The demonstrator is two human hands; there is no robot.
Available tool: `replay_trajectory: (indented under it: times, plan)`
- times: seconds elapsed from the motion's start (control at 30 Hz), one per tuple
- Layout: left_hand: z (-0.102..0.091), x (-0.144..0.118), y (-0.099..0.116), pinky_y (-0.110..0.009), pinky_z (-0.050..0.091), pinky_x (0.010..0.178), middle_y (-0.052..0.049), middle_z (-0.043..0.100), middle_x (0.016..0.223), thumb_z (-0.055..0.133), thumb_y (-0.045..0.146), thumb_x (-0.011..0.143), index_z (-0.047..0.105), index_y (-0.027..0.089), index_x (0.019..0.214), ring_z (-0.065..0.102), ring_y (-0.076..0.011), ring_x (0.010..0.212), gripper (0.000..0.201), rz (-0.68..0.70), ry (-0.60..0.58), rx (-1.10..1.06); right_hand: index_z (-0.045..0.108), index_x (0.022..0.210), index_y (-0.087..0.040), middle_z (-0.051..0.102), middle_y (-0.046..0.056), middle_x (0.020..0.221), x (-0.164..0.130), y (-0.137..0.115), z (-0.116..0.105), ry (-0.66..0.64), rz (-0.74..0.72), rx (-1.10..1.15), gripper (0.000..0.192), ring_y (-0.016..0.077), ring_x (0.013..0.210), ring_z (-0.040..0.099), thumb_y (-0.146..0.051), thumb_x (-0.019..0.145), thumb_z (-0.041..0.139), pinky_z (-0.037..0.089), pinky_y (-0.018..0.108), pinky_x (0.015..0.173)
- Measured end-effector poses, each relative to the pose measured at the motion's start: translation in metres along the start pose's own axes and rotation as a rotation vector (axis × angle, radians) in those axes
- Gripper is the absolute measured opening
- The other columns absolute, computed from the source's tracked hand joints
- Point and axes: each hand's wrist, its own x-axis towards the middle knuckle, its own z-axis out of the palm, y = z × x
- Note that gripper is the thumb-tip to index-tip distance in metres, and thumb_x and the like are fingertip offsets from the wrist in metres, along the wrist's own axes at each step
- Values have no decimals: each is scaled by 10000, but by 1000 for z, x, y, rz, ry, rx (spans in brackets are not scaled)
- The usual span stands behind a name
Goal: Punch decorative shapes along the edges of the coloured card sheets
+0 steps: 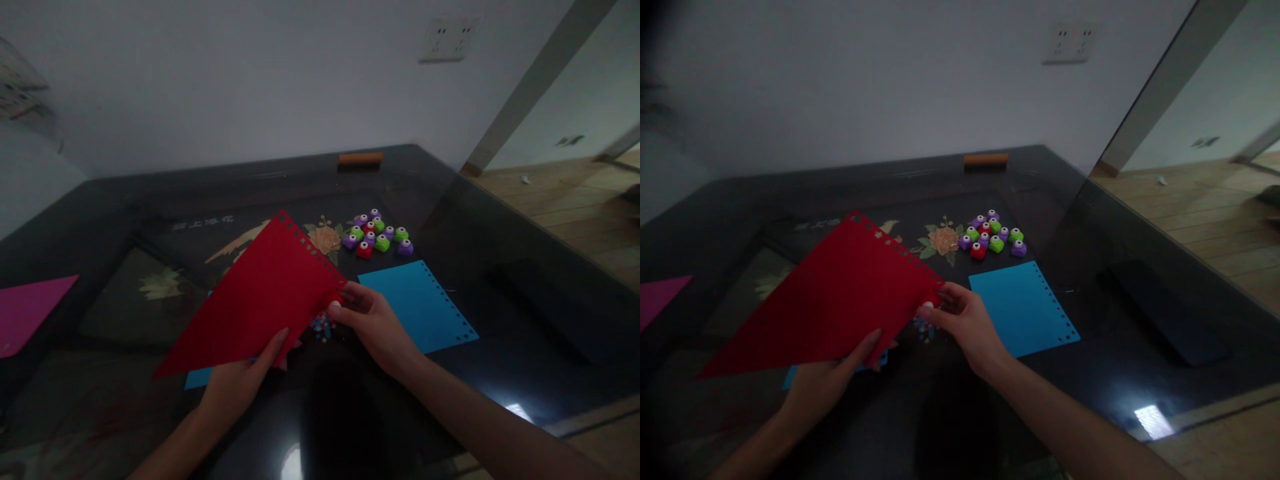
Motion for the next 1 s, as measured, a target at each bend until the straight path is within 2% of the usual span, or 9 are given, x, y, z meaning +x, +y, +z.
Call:
replay_trajectory:
  times: [0.27, 0.47, 0.6, 0.83, 1.0]
  plan:
    - [-3, 3, -4, -389, 523, 898, 23, 736, 649, 432, 460, 869, 734, 284, 729, 713, -229, 733, 377, -31, 23, -1, 675, 909, -233, 713, 9, 963, 1, 4, -2, 57, 26, 26, 334, 171, 889, 658, -254, 607, 816, 510, 314, 818]
    - [-5, 2, -13, -485, 462, 970, -50, 751, 842, 468, 516, 814, 712, 246, 793, 676, -304, 955, 366, -91, 197, 120, 673, 969, -202, 721, 46, 952, 1, -1, -4, -34, 56, 59, 281, 167, 868, 674, -341, 732, 734, 480, 339, 867]
    - [-9, 5, -11, -509, 441, 992, -50, 749, 859, 505, 530, 777, 702, 246, 816, 650, -324, 1015, 348, -117, 243, 89, 684, 972, -183, 728, 71, 933, 2, -4, -7, -52, 90, 94, 297, 187, 882, 682, -401, 771, 688, 471, 380, 911]
    - [-10, 5, -9, -500, 437, 1002, -40, 749, 882, 515, 493, 786, 704, 256, 818, 643, -320, 1032, 305, -129, 221, 70, 703, 921, -170, 731, 89, 966, 5, -2, -12, -54, 124, 115, 349, 207, 931, 679, -490, 810, 617, 483, 389, 919]
    - [-13, 8, -8, -512, 458, 973, -36, 749, 852, 513, 528, 755, 711, 265, 846, 662, -333, 977, 341, -126, 205, 65, 709, 881, -175, 734, 80, 913, 5, -2, -12, -12, 118, 18, 368, 209, 910, 680, -522, 789, 624, 479, 402, 921]
